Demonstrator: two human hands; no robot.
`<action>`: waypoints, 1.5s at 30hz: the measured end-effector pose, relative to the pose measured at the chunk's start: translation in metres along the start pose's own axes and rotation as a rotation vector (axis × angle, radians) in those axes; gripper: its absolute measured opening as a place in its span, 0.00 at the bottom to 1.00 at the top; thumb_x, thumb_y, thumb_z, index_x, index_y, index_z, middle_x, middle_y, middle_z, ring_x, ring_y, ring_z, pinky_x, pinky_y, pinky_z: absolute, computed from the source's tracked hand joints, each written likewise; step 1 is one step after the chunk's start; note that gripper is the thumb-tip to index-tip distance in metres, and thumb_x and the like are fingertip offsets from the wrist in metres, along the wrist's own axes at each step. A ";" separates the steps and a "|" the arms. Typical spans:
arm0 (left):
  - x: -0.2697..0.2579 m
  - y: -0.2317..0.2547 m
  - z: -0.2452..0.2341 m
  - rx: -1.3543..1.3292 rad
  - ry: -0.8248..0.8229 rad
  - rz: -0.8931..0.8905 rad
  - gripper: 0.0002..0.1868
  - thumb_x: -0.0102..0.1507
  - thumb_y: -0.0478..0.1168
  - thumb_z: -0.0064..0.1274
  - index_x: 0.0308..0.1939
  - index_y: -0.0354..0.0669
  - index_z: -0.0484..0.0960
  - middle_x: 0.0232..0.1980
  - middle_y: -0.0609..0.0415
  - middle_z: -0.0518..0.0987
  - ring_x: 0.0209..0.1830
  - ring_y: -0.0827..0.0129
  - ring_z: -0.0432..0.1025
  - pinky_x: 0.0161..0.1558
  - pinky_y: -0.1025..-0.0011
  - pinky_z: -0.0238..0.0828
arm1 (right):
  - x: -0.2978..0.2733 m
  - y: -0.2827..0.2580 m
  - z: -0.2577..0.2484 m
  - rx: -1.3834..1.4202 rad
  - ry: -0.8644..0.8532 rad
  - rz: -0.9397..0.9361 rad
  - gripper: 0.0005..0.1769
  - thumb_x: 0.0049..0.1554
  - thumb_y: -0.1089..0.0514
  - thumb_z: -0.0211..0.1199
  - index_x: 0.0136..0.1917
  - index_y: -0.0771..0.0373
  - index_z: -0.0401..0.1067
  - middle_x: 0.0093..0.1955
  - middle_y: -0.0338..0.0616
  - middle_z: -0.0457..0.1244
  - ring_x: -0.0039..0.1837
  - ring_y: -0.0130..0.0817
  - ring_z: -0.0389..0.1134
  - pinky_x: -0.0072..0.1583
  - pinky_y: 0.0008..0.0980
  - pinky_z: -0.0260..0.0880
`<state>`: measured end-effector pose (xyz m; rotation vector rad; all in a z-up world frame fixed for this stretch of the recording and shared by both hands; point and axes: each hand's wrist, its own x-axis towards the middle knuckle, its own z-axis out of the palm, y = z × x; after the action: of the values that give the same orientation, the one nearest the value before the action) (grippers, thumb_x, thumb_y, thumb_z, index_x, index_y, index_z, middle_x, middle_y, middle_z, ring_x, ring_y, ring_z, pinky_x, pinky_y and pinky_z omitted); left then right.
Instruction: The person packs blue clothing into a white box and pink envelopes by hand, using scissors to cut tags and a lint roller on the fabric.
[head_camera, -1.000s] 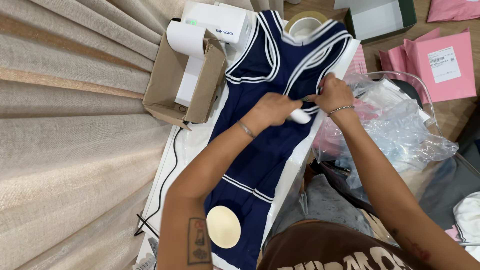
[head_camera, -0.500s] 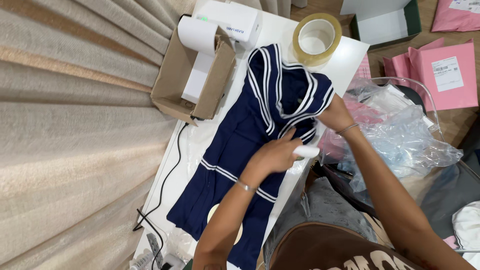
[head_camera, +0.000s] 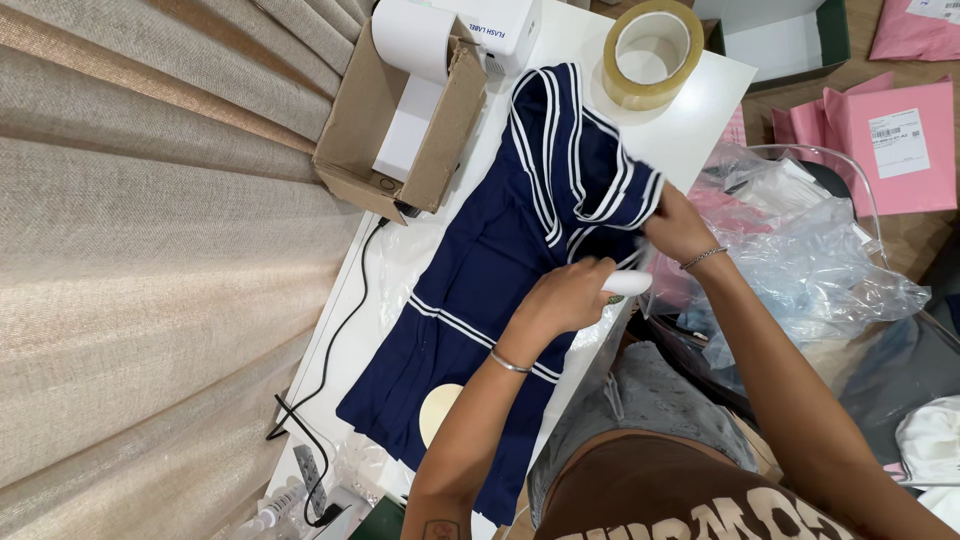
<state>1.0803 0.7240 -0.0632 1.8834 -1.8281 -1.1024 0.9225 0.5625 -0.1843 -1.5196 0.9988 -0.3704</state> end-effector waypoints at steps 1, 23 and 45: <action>-0.003 0.003 -0.003 0.004 -0.008 -0.032 0.15 0.64 0.39 0.56 0.52 0.38 0.77 0.48 0.40 0.82 0.46 0.46 0.79 0.47 0.53 0.74 | 0.006 -0.005 0.003 0.145 -0.006 0.079 0.23 0.63 0.64 0.54 0.71 0.64 0.66 0.52 0.45 0.67 0.47 0.31 0.66 0.48 0.34 0.70; -0.046 0.026 0.002 -0.438 0.427 -0.178 0.18 0.62 0.36 0.53 0.56 0.39 0.81 0.45 0.44 0.82 0.39 0.54 0.80 0.41 0.62 0.76 | -0.036 -0.049 0.020 0.593 -0.029 0.277 0.15 0.66 0.61 0.59 0.64 0.68 0.66 0.54 0.39 0.66 0.53 0.24 0.66 0.54 0.29 0.68; -0.019 -0.001 0.106 -1.441 0.490 -0.561 0.18 0.68 0.38 0.50 0.58 0.28 0.73 0.42 0.42 0.80 0.28 0.65 0.77 0.25 0.70 0.76 | -0.044 -0.067 -0.019 -0.899 -0.139 -1.010 0.16 0.47 0.60 0.69 0.50 0.64 0.76 0.53 0.44 0.67 0.51 0.41 0.69 0.55 0.37 0.71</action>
<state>1.0098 0.7736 -0.1277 1.4096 0.0126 -1.3317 0.9082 0.5776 -0.1050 -2.7931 0.1638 -0.5263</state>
